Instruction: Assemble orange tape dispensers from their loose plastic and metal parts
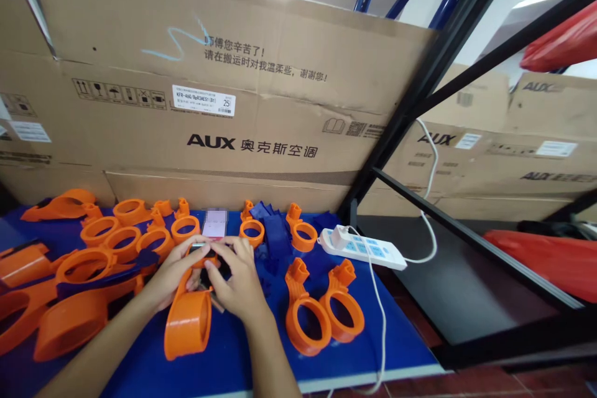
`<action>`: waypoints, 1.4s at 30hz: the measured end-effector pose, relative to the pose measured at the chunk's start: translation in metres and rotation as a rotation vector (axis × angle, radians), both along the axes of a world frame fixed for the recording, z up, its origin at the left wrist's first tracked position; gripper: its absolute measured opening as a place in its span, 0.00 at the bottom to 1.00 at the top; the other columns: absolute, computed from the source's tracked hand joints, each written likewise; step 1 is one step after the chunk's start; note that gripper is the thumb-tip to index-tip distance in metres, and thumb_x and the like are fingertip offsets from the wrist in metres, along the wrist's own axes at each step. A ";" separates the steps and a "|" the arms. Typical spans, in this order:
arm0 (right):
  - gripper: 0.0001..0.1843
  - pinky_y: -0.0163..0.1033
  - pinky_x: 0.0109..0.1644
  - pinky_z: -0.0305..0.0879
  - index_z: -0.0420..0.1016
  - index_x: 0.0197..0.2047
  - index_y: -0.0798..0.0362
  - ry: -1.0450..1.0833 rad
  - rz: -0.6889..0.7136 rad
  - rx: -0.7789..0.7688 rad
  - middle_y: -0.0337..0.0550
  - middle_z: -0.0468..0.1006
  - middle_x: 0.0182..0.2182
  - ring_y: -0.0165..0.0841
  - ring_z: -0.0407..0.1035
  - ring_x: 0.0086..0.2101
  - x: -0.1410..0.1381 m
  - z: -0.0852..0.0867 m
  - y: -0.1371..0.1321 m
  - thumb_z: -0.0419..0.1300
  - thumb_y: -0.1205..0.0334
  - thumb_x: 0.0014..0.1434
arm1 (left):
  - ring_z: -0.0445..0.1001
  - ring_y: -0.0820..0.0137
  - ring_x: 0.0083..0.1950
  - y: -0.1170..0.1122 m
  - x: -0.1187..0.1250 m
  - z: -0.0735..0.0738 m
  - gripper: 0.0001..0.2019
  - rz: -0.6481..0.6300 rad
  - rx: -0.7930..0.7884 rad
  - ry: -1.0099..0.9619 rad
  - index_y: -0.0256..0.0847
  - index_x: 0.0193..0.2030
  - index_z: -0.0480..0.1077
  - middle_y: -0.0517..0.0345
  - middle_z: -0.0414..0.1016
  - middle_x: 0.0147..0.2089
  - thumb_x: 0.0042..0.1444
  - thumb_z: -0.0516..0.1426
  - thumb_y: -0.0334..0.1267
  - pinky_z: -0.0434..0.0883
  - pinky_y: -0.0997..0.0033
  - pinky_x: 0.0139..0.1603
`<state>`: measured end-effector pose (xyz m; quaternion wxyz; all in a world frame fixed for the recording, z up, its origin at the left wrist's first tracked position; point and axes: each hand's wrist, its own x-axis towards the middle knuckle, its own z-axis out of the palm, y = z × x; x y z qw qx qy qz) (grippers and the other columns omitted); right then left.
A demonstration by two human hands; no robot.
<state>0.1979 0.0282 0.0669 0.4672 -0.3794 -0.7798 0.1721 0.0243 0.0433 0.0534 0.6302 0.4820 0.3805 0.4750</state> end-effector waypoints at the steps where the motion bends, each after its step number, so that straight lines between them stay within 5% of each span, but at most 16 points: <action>1: 0.16 0.51 0.59 0.65 0.76 0.57 0.45 0.005 0.001 -0.006 0.47 0.76 0.50 0.42 0.70 0.52 0.000 0.000 0.000 0.61 0.63 0.67 | 0.59 0.77 0.13 0.001 0.000 -0.001 0.20 0.000 -0.006 -0.001 0.43 0.51 0.71 0.71 0.63 0.15 0.59 0.63 0.55 0.60 0.77 0.18; 5: 0.10 0.48 0.56 0.67 0.76 0.52 0.47 0.104 -0.073 0.015 0.45 0.78 0.47 0.40 0.71 0.49 0.005 -0.001 0.004 0.59 0.62 0.69 | 0.56 0.77 0.12 0.004 -0.007 0.003 0.19 0.044 -0.024 -0.134 0.43 0.52 0.71 0.70 0.62 0.14 0.60 0.63 0.51 0.57 0.79 0.17; 10: 0.06 0.47 0.50 0.66 0.76 0.46 0.49 0.129 -0.298 0.032 0.44 0.78 0.40 0.40 0.71 0.43 0.014 0.000 0.006 0.61 0.63 0.66 | 0.60 0.78 0.16 0.009 -0.035 0.017 0.14 0.103 -0.008 -0.621 0.42 0.46 0.73 0.54 0.79 0.32 0.64 0.57 0.49 0.61 0.76 0.18; 15: 0.02 0.48 0.50 0.63 0.76 0.37 0.50 -0.242 -0.135 -0.041 0.44 0.77 0.38 0.42 0.68 0.43 0.007 -0.009 0.007 0.64 0.66 0.61 | 0.63 0.75 0.18 0.008 -0.045 0.020 0.15 0.115 0.011 -0.806 0.42 0.41 0.73 0.53 0.78 0.32 0.64 0.54 0.51 0.64 0.72 0.20; 21: 0.03 0.47 0.49 0.62 0.76 0.37 0.49 -0.336 -0.050 -0.045 0.44 0.75 0.37 0.41 0.66 0.42 -0.005 -0.014 0.004 0.62 0.67 0.63 | 0.65 0.75 0.20 0.003 -0.035 0.018 0.15 0.096 0.048 -0.696 0.41 0.45 0.73 0.52 0.79 0.33 0.65 0.54 0.50 0.65 0.73 0.23; 26: 0.06 0.46 0.50 0.64 0.76 0.44 0.48 -0.070 -0.054 -0.060 0.44 0.77 0.39 0.39 0.68 0.43 -0.003 -0.008 0.004 0.56 0.63 0.70 | 0.61 0.75 0.16 0.007 -0.019 0.006 0.15 0.171 0.122 -0.222 0.40 0.44 0.73 0.63 0.68 0.17 0.64 0.59 0.50 0.57 0.75 0.19; 31: 0.15 0.43 0.47 0.67 0.73 0.58 0.46 0.100 -0.014 -0.098 0.43 0.78 0.43 0.38 0.71 0.43 -0.002 -0.008 0.003 0.58 0.60 0.70 | 0.60 0.74 0.16 0.007 -0.009 -0.006 0.18 0.140 0.204 0.020 0.40 0.45 0.74 0.65 0.65 0.17 0.64 0.58 0.55 0.56 0.73 0.20; 42: 0.07 0.39 0.42 0.67 0.78 0.44 0.50 0.197 0.003 -0.153 0.42 0.79 0.38 0.36 0.72 0.38 -0.006 -0.005 0.003 0.63 0.60 0.64 | 0.61 0.74 0.21 -0.009 -0.003 0.010 0.17 -0.112 0.325 0.304 0.40 0.43 0.76 0.63 0.65 0.25 0.65 0.56 0.52 0.59 0.72 0.22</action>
